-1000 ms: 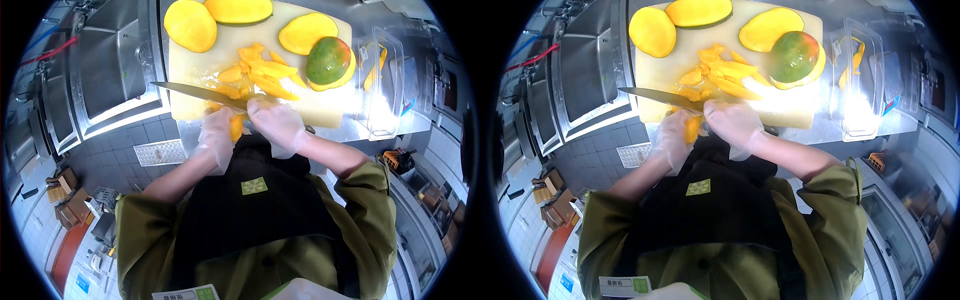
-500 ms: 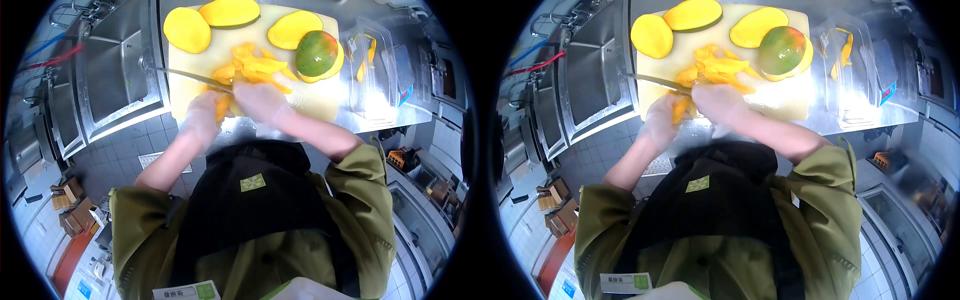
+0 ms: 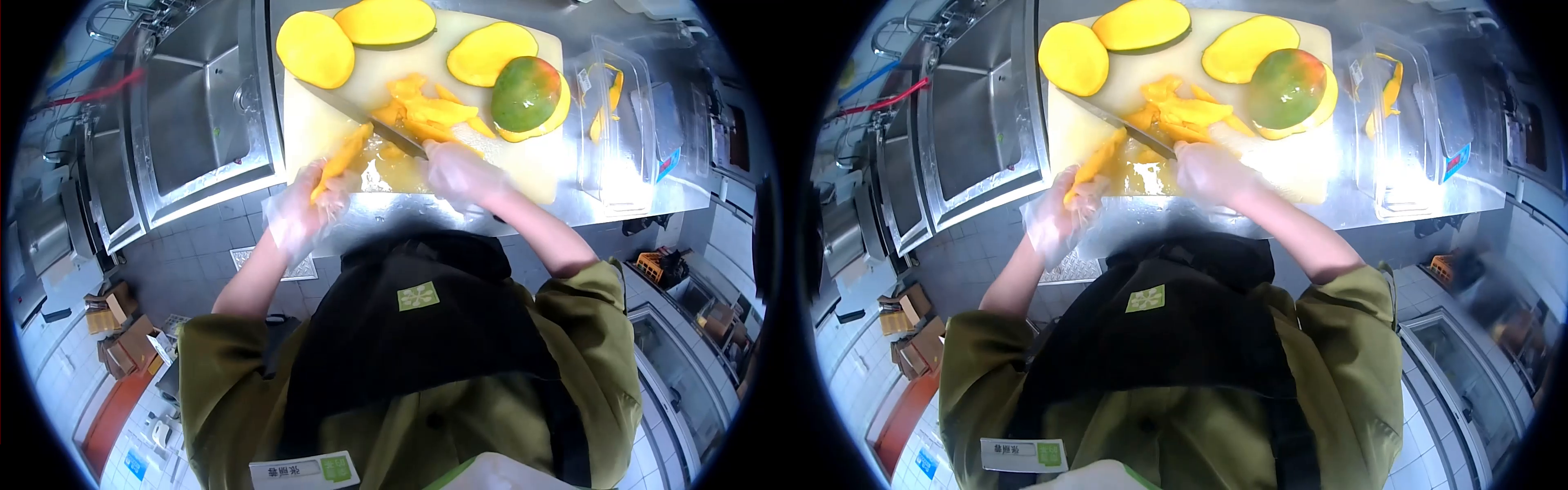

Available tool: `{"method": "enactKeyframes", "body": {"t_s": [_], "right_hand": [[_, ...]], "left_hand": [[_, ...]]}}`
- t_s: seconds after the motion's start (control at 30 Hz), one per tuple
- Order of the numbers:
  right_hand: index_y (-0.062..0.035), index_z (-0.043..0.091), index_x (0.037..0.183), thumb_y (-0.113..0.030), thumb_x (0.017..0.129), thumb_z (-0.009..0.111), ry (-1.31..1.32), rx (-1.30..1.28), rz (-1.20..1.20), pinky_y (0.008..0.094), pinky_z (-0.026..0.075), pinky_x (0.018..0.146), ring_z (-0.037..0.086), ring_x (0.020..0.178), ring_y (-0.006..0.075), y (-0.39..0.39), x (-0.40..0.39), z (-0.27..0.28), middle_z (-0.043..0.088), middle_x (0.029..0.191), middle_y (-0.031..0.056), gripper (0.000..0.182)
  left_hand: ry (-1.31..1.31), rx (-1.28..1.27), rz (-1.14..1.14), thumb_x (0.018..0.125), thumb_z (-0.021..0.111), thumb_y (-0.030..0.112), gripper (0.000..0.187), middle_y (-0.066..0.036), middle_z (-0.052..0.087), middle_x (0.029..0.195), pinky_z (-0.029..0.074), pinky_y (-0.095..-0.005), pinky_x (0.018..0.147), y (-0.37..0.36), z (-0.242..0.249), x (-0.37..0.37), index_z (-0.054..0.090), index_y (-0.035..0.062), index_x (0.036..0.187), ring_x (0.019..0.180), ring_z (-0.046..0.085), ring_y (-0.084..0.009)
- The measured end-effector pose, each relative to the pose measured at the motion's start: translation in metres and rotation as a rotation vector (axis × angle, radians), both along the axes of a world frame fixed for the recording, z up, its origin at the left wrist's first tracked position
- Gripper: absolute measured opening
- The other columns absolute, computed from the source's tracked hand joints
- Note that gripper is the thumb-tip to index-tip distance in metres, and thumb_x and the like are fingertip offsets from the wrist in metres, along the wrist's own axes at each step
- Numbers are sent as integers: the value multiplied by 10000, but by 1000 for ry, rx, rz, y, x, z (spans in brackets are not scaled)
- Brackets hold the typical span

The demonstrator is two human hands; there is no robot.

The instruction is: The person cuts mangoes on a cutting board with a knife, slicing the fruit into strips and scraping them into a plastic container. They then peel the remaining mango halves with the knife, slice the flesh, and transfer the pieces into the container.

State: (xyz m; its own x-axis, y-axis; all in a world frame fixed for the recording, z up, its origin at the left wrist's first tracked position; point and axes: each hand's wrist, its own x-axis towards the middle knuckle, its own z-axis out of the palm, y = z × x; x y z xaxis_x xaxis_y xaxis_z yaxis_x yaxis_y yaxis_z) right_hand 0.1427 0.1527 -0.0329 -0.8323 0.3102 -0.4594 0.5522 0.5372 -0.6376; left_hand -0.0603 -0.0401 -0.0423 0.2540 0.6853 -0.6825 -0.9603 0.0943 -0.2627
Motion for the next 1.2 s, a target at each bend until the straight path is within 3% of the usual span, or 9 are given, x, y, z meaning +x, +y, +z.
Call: {"method": "enactKeyframes", "body": {"t_s": [0.1, 0.2, 0.33, 0.5, 0.57, 0.7, 0.87, 1.0, 1.2], "right_hand": [[63, 575, 878, -133, 893, 479, 66, 14, 9, 470, 508, 724, 653, 769, 408, -12, -1, 0, 648, 789, 256, 220], [66, 539, 880, -103, 859, 494, 89, 84, 37, 483, 501, 681, 644, 740, 419, -20, -9, 14, 633, 750, 261, 177], [55, 532, 878, -74, 838, 496, 106, 154, 53, 468, 517, 674, 652, 733, 408, -22, -19, 30, 635, 733, 233, 140], [5, 580, 907, -72, 822, 561, 52, 277, 73, 406, 547, 658, 689, 747, 329, -34, -19, 30, 663, 747, 173, 117], [-5, 575, 899, -73, 816, 563, 45, 316, 91, 394, 544, 612, 689, 703, 311, -40, -12, 41, 660, 721, 153, 108], [-9, 559, 888, -71, 782, 589, 63, 325, 218, 386, 531, 566, 680, 657, 299, -42, 2, 62, 645, 690, 136, 127], [24, 527, 890, -25, 639, 685, 69, 207, 324, 384, 533, 566, 688, 692, 300, -32, 11, 69, 640, 720, 158, 301], [19, 534, 897, -35, 699, 659, -45, 191, 300, 398, 537, 574, 689, 682, 306, -28, 5, 63, 647, 723, 157, 241], [-5, 563, 893, -80, 862, 522, -11, 255, 152, 421, 548, 602, 684, 658, 338, -31, -5, 44, 665, 728, 156, 91]], "left_hand": [[-331, -23, 177, 1035, 397, 296, 418, -191, 545, 995, 487, -254, 536, -4, -2, 3, 420, -41, 1282, 637, 542, -167], [-51, -67, -126, 1031, 403, 309, 419, -197, 563, 1033, 489, -237, 571, 9, 10, -5, 448, -33, 1268, 667, 557, -180], [1250, -63, -658, 973, 510, 212, 389, -163, 595, 1083, 497, -232, 615, 25, 69, 26, 447, -28, 1273, 724, 558, -160], [1284, -206, -867, 947, 518, 152, 297, -89, 639, 956, 480, -206, 657, 35, 77, 21, 549, -22, 1185, 737, 565, -116], [1534, 150, -842, 940, 545, 187, 292, -84, 646, 931, 476, -220, 655, 22, 68, 14, 580, -19, 1144, 736, 567, -117], [880, 48, -736, 944, 561, 235, 306, -89, 655, 940, 477, -241, 667, 24, 69, 4, 609, -18, 1108, 748, 578, -126], [1544, 568, -986, 981, 519, 131, 327, -174, 653, 953, 520, -223, 679, 21, 50, 0, 495, -61, 1245, 806, 625, -151], [676, 0, -672, 964, 530, 121, 310, -167, 642, 941, 529, -231, 668, 41, 54, 7, 509, -53, 1219, 836, 633, -173], [1031, 153, -751, 957, 500, 95, 254, -137, 641, 931, 534, -247, 681, 43, 44, 20, 541, -30, 1175, 801, 642, -185]]}}
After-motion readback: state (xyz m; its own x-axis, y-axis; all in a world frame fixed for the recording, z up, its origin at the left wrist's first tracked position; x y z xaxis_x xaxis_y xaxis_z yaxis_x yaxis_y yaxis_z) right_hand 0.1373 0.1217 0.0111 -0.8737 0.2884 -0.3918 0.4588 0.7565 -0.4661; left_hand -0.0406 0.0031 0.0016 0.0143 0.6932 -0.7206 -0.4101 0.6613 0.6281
